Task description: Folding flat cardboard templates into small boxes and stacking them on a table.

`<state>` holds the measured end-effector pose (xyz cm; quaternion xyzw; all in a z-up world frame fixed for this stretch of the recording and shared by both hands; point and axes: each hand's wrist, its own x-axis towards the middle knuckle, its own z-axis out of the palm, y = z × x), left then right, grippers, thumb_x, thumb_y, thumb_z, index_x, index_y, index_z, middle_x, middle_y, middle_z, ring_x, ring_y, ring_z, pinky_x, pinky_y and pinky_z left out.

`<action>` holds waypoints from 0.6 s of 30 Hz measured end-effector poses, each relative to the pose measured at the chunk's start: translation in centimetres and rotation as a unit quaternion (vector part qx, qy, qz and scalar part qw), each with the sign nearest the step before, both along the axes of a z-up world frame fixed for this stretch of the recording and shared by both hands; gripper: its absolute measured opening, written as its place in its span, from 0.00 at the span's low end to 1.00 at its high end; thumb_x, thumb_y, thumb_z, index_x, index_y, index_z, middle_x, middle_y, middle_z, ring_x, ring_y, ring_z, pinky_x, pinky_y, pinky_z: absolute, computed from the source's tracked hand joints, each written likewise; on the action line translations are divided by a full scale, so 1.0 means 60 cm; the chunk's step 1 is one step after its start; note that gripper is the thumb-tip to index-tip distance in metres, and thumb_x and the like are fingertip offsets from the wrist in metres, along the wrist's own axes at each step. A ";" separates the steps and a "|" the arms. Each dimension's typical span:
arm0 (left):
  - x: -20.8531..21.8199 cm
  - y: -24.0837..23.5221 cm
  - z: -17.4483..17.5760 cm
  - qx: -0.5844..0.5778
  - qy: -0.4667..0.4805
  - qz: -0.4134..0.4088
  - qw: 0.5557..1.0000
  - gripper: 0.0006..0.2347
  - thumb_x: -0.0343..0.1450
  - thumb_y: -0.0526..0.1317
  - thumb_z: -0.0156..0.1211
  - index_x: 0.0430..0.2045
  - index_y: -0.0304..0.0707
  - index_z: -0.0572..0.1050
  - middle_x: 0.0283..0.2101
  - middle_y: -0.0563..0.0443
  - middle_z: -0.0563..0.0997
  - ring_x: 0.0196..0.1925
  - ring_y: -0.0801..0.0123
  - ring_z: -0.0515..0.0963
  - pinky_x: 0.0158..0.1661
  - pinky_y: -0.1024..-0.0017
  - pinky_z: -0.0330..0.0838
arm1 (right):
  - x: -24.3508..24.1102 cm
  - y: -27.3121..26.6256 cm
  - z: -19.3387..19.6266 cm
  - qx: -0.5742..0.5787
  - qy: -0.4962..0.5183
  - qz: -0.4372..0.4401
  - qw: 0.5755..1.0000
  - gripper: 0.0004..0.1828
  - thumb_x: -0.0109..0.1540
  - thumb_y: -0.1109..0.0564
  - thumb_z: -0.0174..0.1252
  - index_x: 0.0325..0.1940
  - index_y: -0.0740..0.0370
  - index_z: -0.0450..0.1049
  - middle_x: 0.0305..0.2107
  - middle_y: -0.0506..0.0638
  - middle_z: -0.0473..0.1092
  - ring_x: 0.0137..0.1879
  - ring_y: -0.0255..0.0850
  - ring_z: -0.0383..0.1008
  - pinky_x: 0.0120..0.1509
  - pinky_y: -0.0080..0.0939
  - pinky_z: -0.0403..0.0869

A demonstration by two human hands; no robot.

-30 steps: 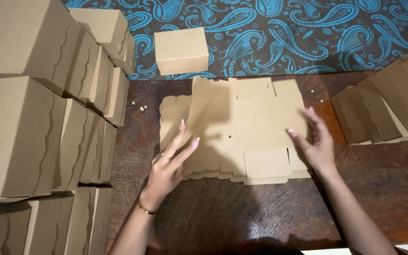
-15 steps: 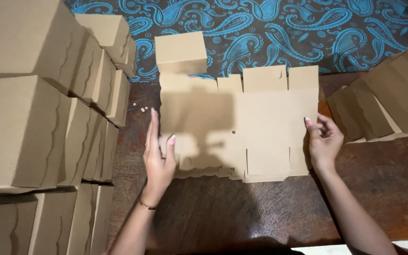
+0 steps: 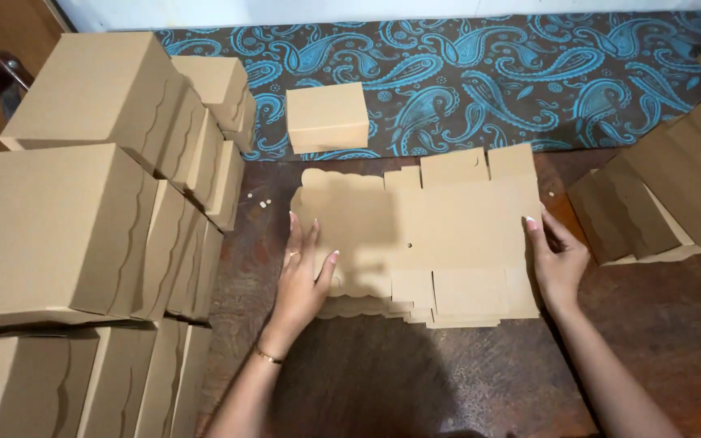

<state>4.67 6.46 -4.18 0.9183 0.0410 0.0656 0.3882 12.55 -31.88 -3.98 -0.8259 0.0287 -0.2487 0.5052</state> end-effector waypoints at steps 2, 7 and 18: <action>0.005 0.003 -0.016 0.011 0.009 -0.009 1.000 0.30 0.75 0.52 0.54 0.72 0.43 0.55 0.78 0.35 0.40 0.78 0.44 0.46 0.71 0.44 0.42 | 0.005 -0.003 0.002 -0.010 -0.006 0.009 1.000 0.17 0.69 0.60 0.65 0.62 0.59 0.76 0.52 0.62 0.74 0.60 0.56 0.73 0.62 0.53 0.73; 0.007 0.004 -0.032 0.013 -0.003 -0.018 1.000 0.34 0.72 0.53 0.62 0.71 0.40 0.57 0.78 0.31 0.40 0.78 0.41 0.45 0.72 0.42 0.33 | 0.010 -0.012 -0.003 -0.028 -0.005 0.024 0.999 0.18 0.68 0.60 0.67 0.61 0.61 0.76 0.53 0.64 0.74 0.60 0.60 0.73 0.64 0.57 0.72; 0.028 0.048 -0.048 -0.403 -0.090 0.074 0.908 0.32 0.69 0.31 0.65 0.70 0.41 0.60 0.64 0.32 0.69 0.49 0.61 0.78 0.50 0.58 0.80 | 0.055 -0.119 -0.120 0.115 0.047 0.091 0.988 0.14 0.73 0.63 0.56 0.63 0.57 0.67 0.37 0.49 0.74 0.40 0.32 0.72 0.45 0.34 0.73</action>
